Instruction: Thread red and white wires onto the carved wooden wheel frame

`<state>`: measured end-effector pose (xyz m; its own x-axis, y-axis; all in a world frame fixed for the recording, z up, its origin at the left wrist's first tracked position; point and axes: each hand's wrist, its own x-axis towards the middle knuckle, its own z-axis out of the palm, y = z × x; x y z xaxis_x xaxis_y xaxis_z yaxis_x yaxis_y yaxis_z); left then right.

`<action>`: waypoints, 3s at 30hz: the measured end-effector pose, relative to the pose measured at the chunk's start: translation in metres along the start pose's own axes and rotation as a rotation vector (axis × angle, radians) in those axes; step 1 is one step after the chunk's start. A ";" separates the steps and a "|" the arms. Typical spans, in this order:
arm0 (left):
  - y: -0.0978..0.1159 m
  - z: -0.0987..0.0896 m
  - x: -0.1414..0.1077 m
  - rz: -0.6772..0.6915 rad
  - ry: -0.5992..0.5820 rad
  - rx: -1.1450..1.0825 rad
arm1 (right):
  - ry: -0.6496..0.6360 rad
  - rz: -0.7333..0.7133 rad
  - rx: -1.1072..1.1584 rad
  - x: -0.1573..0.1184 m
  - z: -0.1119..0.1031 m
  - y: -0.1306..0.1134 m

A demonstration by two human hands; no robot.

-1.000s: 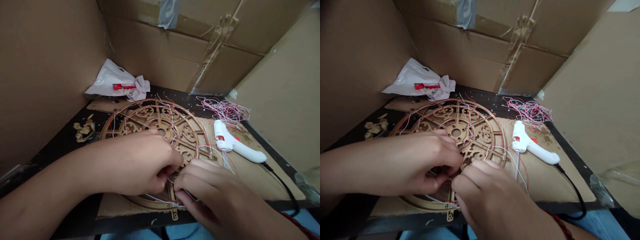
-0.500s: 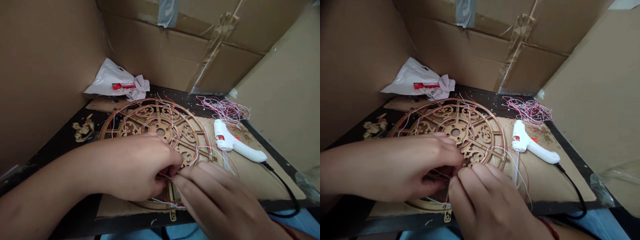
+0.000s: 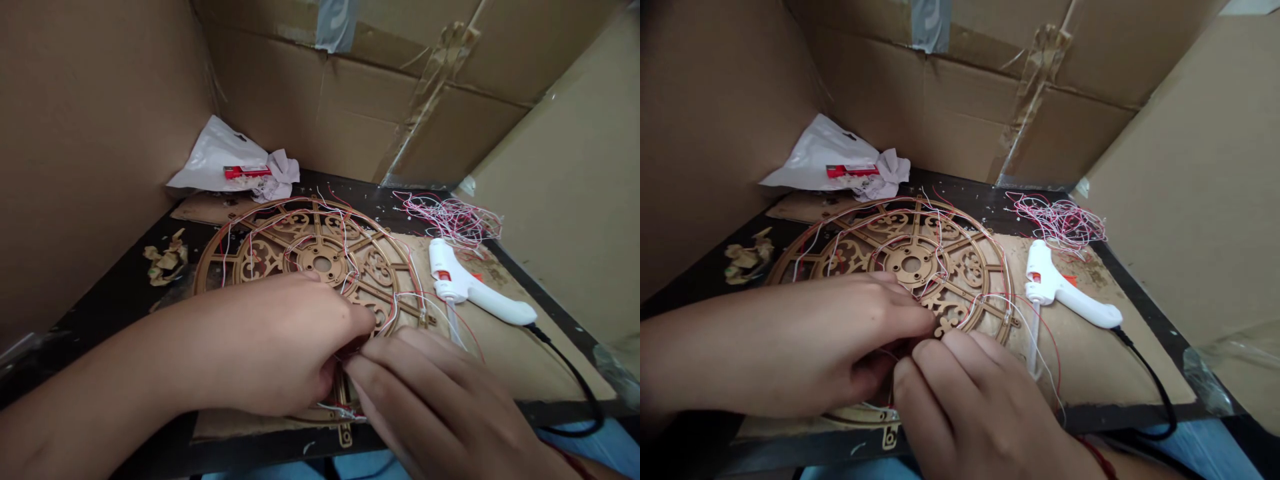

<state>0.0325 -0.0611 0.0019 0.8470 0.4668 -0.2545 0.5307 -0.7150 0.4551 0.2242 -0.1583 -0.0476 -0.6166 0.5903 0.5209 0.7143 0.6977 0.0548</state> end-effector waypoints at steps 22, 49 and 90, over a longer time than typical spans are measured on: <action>-0.001 -0.001 -0.005 -0.101 0.127 -0.055 | 0.036 -0.004 0.115 0.009 0.011 0.003; -0.003 -0.003 -0.005 -0.179 0.033 -0.025 | 0.044 0.161 0.117 0.004 0.011 0.003; 0.007 -0.002 0.005 0.104 0.276 -0.209 | -0.161 0.742 0.864 0.013 -0.013 0.020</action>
<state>0.0402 -0.0623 0.0058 0.8410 0.5403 0.0293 0.4001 -0.6574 0.6385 0.2350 -0.1420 -0.0287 -0.2190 0.9738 0.0619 0.4919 0.1650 -0.8549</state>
